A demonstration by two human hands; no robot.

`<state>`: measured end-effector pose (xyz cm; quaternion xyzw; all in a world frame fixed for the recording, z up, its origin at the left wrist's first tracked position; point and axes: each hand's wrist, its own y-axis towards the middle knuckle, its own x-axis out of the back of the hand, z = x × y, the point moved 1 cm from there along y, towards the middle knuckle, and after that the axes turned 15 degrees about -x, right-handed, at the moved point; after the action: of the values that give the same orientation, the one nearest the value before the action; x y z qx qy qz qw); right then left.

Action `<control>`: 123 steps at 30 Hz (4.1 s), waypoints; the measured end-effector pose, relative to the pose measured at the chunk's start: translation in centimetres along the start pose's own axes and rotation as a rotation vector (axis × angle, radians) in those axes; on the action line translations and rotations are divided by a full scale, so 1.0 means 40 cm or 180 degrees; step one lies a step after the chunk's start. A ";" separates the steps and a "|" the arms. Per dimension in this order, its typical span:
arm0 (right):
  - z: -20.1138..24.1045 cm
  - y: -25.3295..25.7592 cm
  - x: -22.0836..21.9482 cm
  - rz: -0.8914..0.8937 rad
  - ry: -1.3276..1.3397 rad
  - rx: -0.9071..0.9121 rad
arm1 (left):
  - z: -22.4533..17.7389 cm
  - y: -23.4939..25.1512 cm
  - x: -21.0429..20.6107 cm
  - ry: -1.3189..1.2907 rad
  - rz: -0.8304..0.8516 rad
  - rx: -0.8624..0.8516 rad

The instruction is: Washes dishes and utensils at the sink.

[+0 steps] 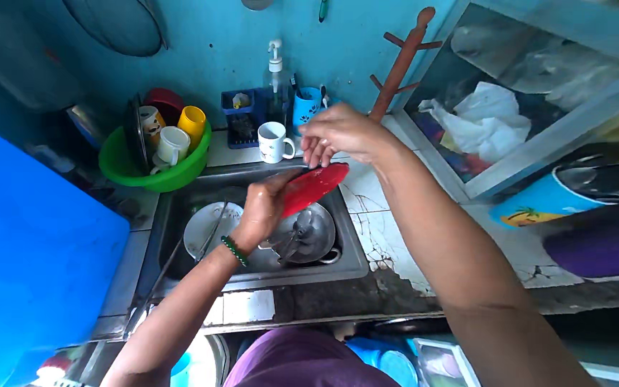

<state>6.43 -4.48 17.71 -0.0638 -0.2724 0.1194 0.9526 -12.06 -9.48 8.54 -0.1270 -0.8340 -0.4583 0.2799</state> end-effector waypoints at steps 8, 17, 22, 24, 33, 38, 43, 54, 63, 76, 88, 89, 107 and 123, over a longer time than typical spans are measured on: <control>-0.322 0.139 -0.109 -0.0641 0.0806 0.0508 | 0.153 -0.068 0.059 -0.0999 -0.0595 0.1663; -0.352 0.154 -0.160 -0.0789 0.1215 0.0368 | 0.191 -0.103 0.053 -0.1578 -0.1009 0.2045; -0.333 0.154 -0.166 -0.1238 0.0755 0.0472 | 0.194 -0.099 0.051 -0.1730 -0.1092 0.2168; -0.318 0.157 -0.171 -0.1413 0.0568 0.0563 | 0.195 -0.094 0.049 -0.1723 -0.1059 0.2184; -0.254 0.180 -0.170 -0.1445 0.0266 0.0611 | 0.193 -0.084 0.038 -0.1795 -0.1036 0.2203; -0.233 0.166 -0.189 -0.1764 0.0210 0.0377 | 0.185 -0.082 0.036 -0.1838 -0.0970 0.2204; -0.259 0.178 -0.177 -0.1399 0.0266 0.0077 | 0.173 -0.082 0.068 -0.1292 -0.0854 0.2196; -0.495 0.178 -0.406 -0.1676 0.3334 -0.2235 | 0.118 -0.109 0.183 -0.0666 -0.0910 0.2336; -0.522 0.179 -0.406 -0.1572 0.3594 -0.2382 | 0.137 -0.130 0.189 -0.0398 -0.0873 0.2571; -0.058 0.105 -0.294 0.1368 0.1315 -0.0215 | 0.213 -0.115 0.038 -0.1365 -0.0268 0.3116; -0.486 0.213 -0.419 -0.1410 0.2589 -0.2643 | 0.120 -0.090 0.178 -0.0489 0.0451 0.3007; -0.499 0.218 -0.428 -0.1537 0.2306 -0.2664 | 0.115 -0.088 0.187 -0.0399 0.0460 0.2918; 0.068 0.047 -0.115 0.0782 0.0713 -0.0248 | 0.036 -0.030 0.019 -0.0187 -0.0065 0.0558; -0.155 -0.038 0.008 -0.1070 -0.2087 0.1000 | 0.121 0.005 0.006 -0.0714 -0.0425 -0.0155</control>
<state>10.28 -6.22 12.93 0.1695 -0.5470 0.0161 0.8196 -13.87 -5.34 6.79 -0.1283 -0.8553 -0.4789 0.1506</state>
